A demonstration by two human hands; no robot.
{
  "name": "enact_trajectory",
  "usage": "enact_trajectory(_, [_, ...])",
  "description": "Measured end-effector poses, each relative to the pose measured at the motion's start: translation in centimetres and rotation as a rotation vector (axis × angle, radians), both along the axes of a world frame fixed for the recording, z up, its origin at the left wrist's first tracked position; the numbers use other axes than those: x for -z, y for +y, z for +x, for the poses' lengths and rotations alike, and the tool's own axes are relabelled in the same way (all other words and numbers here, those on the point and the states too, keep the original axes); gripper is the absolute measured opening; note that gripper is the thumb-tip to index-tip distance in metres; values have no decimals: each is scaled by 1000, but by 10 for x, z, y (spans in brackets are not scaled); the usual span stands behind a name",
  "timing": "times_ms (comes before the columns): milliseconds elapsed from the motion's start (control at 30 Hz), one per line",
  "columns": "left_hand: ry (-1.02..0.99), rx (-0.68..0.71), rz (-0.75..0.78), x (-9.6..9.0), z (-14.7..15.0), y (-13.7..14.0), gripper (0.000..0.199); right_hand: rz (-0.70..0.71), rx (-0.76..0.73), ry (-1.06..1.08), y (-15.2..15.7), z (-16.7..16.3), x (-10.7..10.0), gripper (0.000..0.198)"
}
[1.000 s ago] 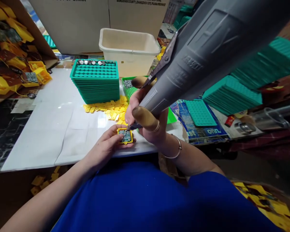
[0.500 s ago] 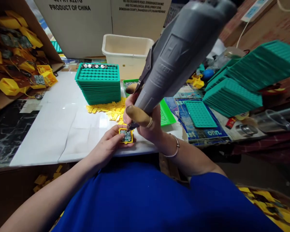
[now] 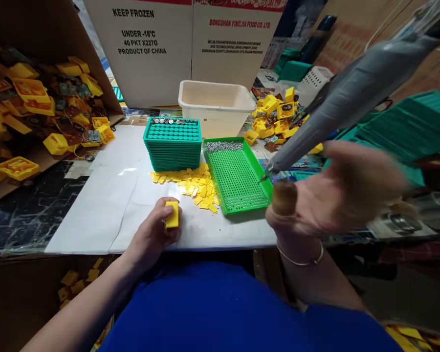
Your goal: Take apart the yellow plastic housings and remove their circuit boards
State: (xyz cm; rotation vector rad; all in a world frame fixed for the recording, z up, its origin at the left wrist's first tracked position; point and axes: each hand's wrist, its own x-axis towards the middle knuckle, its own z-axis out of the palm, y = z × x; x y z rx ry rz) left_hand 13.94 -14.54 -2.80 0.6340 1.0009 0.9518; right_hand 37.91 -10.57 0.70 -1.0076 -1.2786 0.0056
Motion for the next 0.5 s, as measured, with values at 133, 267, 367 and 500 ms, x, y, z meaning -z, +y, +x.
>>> enact_trajectory(133, [-7,64,77,9,-6,3,36,-65,-283,-567,41,-28,-17,25])
enact_trajectory(267, [-64,25,69,18,-9,4,42,-361,-235,-729,124,-54,-27,27])
enact_trajectory(367, [-135,3,67,22,-11,5,36,-493,-204,-863,167,-65,-28,28])
enact_trajectory(500, [-178,13,67,20,-13,5,33,-549,-229,-913,196,-68,-23,17])
